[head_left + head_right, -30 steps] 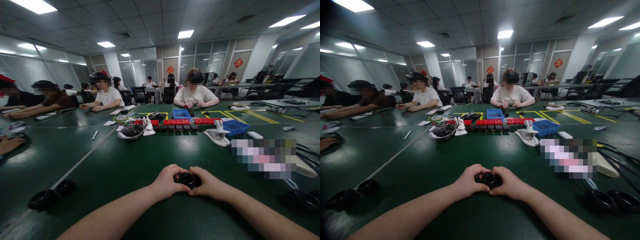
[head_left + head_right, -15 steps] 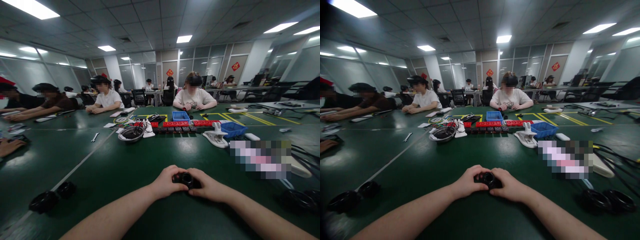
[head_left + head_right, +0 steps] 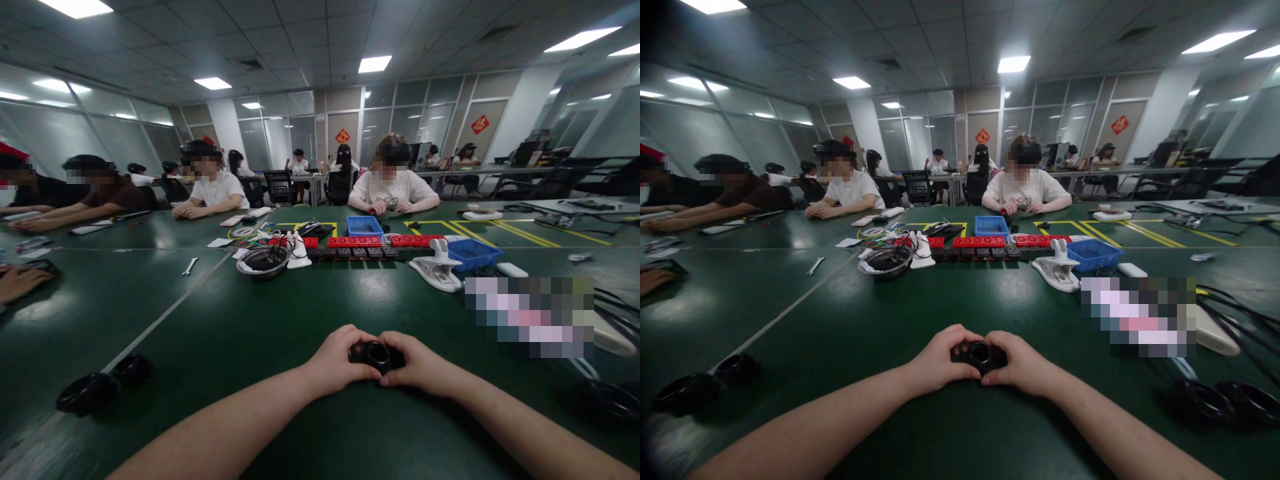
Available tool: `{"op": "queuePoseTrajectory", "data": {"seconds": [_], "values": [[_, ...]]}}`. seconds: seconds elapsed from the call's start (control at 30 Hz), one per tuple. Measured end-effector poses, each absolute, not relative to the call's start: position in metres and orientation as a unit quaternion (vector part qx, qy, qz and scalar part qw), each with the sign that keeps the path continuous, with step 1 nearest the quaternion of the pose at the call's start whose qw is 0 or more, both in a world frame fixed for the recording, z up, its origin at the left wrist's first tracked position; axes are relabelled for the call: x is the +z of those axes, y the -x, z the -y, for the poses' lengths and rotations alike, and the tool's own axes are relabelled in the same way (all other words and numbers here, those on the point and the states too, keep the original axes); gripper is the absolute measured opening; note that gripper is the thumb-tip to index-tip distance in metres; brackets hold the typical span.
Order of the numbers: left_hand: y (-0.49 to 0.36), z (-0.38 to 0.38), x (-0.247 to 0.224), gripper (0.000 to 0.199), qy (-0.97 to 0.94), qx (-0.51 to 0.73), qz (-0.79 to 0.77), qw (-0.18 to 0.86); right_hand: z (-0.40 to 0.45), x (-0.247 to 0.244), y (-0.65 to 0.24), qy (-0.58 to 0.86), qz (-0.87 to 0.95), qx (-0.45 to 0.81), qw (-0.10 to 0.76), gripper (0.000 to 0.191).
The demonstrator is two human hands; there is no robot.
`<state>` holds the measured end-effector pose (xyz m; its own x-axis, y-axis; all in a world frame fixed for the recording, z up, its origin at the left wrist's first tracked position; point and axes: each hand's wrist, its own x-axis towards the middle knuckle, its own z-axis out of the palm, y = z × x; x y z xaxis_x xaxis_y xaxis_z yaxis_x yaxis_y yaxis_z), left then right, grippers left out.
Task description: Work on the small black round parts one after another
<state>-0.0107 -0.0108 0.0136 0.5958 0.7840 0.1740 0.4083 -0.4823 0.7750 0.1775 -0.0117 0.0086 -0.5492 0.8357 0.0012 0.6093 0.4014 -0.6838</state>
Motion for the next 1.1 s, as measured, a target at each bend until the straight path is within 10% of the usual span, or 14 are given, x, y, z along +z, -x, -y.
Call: {"op": "queuePoseTrajectory", "data": {"seconds": [0.27, 1.1], "values": [[0.005, 0.012, 0.005, 0.043, -0.768, 0.319, -0.439, 0.340, 0.026, 0.008, -0.160, 0.551, 0.816, 0.099, 0.145, 0.040], [0.011, 0.010, 0.013, 0.041, -0.818, 0.269, -0.358, 0.361, 0.011, 0.014, -0.180, 0.420, 0.831, 0.328, 0.159, 0.027]]}}
